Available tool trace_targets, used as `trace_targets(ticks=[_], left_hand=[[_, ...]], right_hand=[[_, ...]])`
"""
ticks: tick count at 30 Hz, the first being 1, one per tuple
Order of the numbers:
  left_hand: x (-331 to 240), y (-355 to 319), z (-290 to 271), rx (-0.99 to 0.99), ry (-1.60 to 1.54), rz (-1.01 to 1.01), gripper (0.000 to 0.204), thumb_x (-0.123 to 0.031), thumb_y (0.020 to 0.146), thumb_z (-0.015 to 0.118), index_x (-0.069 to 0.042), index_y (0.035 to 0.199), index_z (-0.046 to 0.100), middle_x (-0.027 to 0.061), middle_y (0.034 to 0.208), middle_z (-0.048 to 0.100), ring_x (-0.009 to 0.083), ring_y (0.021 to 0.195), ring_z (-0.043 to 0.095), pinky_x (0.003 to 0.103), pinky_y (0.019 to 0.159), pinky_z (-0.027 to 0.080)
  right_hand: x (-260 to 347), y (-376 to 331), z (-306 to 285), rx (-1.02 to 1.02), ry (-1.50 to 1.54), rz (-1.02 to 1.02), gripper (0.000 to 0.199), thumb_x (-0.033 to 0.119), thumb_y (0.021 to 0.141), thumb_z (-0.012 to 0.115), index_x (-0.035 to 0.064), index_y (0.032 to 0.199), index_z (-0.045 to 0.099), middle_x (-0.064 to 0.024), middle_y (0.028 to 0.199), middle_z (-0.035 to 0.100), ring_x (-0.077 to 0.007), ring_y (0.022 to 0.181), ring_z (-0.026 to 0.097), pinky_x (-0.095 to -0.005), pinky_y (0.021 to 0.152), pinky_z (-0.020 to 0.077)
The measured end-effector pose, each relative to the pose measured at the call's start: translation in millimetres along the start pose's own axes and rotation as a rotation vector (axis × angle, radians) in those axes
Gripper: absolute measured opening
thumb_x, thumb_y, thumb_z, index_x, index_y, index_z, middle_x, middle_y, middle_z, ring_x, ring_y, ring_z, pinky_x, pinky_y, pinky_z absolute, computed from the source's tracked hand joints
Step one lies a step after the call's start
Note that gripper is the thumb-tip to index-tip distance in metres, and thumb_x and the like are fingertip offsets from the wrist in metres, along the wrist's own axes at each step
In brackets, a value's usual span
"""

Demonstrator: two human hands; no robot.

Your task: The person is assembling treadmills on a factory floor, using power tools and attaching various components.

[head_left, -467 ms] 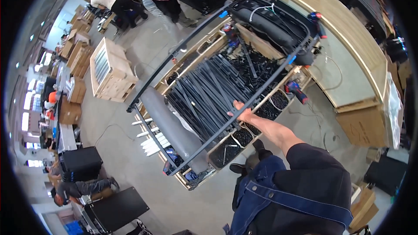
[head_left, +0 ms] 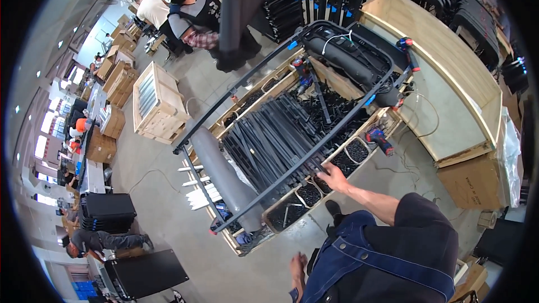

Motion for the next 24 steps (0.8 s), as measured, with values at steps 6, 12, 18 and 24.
trace_targets(ticks=[6, 12, 18, 24], left_hand=[[-168, 40, 167, 0.427, -0.350, -0.012, 0.067, -0.053, 0.102, 0.055, -0.001, 0.143, 0.046, 0.0170, 0.132, 0.061, 0.0290, 0.111, 0.064, 0.042, 0.096, 0.054], [-221, 26, 194, 0.531, -0.915, 0.079, 0.060, -0.054, 0.102, 0.052, -0.006, 0.138, 0.050, 0.0123, 0.123, 0.064, 0.0259, 0.114, 0.062, 0.044, 0.096, 0.054], [-291, -31, 154, 0.390, -0.991, 0.273, 0.035, -0.041, 0.098, 0.065, -0.008, 0.110, 0.065, 0.0029, 0.104, 0.069, 0.0181, 0.096, 0.065, 0.036, 0.092, 0.055], [-482, -39, 146, 0.196, -0.651, 0.553, 0.069, -0.061, 0.100, 0.051, -0.002, 0.138, 0.049, 0.0105, 0.126, 0.063, 0.0229, 0.097, 0.065, 0.034, 0.088, 0.051]], right_hand=[[59, -186, -111, 0.229, -0.041, 0.218, 0.040, 0.025, 0.086, 0.083, -0.0008, 0.113, 0.068, -0.0003, 0.083, 0.064, -0.0069, 0.075, 0.055, -0.0268, 0.064, 0.0447], [93, -306, -196, 0.390, -0.077, 0.659, 0.043, 0.022, 0.085, 0.084, -0.0020, 0.117, 0.070, 0.0019, 0.081, 0.065, -0.0053, 0.064, 0.052, -0.0251, 0.053, 0.0388], [119, -316, -181, 0.659, -0.053, 0.730, 0.044, 0.028, 0.091, 0.078, -0.0008, 0.122, 0.069, 0.0018, 0.085, 0.068, -0.0051, 0.065, 0.053, -0.0239, 0.056, 0.0418], [199, -219, -125, 0.686, -0.099, 0.381, 0.046, 0.037, 0.101, 0.065, 0.0067, 0.135, 0.061, 0.0017, 0.073, 0.063, -0.0063, 0.063, 0.055, -0.0242, 0.054, 0.0439]])
Point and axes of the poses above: each hand's wrist, its own y-axis towards the middle knuckle, its own z-axis out of the palm, x = y × z, the point moved 10 cm from there along y, towards the middle knuckle
